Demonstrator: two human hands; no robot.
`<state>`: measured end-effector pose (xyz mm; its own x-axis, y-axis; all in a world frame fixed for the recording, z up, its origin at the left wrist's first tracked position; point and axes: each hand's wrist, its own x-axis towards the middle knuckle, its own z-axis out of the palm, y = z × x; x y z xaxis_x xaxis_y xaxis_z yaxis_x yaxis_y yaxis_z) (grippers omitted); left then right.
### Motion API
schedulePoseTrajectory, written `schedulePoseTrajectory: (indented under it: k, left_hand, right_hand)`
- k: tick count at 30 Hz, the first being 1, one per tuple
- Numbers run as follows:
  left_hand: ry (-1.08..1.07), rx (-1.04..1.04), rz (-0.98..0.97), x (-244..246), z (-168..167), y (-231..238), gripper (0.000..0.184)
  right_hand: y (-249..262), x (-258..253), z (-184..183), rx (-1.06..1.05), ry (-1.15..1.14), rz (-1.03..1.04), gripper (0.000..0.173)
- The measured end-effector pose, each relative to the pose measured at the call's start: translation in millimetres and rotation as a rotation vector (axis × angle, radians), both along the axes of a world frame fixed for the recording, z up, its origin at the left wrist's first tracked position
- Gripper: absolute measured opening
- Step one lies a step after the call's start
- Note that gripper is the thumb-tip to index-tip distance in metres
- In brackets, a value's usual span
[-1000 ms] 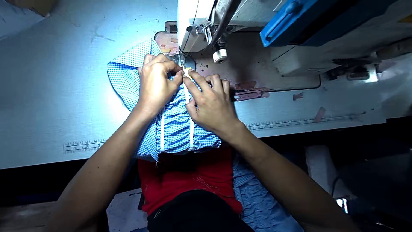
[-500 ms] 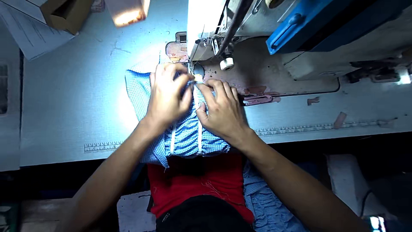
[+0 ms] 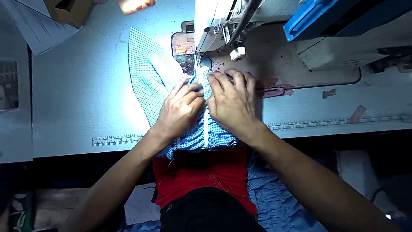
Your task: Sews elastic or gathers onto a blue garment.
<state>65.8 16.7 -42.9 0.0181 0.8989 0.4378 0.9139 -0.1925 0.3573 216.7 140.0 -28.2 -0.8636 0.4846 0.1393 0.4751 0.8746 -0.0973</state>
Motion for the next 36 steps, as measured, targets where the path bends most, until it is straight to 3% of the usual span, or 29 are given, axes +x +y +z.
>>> schedulePoseTrajectory:
  k: [3,8,28,31,33,34,36]
  left_hand:
    - [-0.066,0.064,-0.106,2,-5,-12,0.016]
    - [-0.028,-0.011,0.013,6,-4,-15,0.023]
    - [-0.055,-0.010,-0.049,-2,-4,-7,0.027]
    - [-0.034,-0.022,-0.052,-4,-3,-6,0.032]
    - [-0.039,-0.023,-0.059,-6,-4,-5,0.036]
    - [-0.048,-0.031,-0.058,-5,-5,-6,0.038]
    - [-0.061,-0.039,-0.053,-3,-5,-7,0.038]
  right_hand:
    - [2,2,0,-0.023,0.035,0.021,0.055]
    - [2,1,-2,-0.053,0.053,0.005,0.056]
    - [7,-7,-5,-0.029,0.024,-0.066,0.056]
    - [-7,17,15,-0.136,0.056,-0.133,0.061]
    - [-23,45,25,-0.184,0.086,-0.286,0.071]
    - [-30,58,24,-0.205,0.083,-0.342,0.071]
    - [-41,72,18,-0.275,0.078,-0.356,0.054]
